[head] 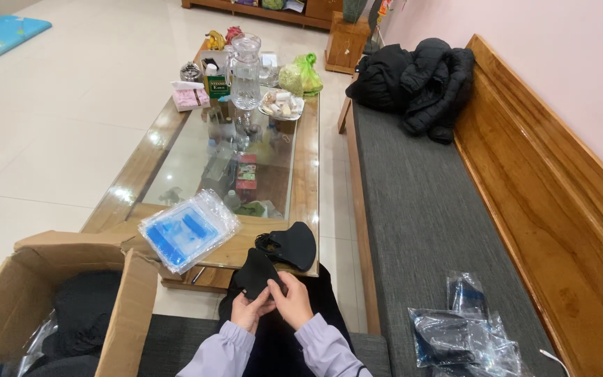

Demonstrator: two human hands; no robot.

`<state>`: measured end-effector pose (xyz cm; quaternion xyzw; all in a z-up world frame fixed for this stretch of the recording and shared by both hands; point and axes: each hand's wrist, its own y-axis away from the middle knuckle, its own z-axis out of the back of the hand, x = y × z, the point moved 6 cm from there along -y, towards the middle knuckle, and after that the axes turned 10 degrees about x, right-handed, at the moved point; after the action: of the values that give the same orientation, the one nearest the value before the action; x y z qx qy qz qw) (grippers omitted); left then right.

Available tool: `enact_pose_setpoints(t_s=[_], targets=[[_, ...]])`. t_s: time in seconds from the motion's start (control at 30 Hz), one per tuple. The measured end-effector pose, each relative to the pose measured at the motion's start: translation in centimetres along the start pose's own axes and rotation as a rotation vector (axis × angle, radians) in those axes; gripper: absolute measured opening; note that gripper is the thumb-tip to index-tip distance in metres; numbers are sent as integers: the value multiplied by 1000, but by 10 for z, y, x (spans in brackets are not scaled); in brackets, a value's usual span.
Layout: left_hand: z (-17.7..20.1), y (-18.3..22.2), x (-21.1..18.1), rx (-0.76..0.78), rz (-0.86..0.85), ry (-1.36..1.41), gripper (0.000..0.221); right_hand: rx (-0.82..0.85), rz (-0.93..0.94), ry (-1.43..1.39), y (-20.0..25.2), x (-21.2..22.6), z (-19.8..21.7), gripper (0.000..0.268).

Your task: Inspecting and sorting black face masks from a cardboard box

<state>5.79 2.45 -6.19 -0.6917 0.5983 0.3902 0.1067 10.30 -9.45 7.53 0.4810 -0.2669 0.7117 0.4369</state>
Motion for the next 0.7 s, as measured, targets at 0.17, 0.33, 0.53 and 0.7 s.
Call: enact_pose_setpoints(t_s=[0.17, 0.33, 0.53, 0.7], targets=[[2, -2, 3, 35, 3, -44, 25, -18, 126, 125, 1, 0, -3, 23], [0, -2, 3, 62, 20, -38, 24, -76, 112, 123, 0, -6, -2, 20], [2, -3, 7, 73, 11, -37, 26, -168, 142, 36, -1, -4, 4, 7], [-2, 1, 0, 27, 33, -44, 28, -180, 165, 9, -3, 10, 11, 3]])
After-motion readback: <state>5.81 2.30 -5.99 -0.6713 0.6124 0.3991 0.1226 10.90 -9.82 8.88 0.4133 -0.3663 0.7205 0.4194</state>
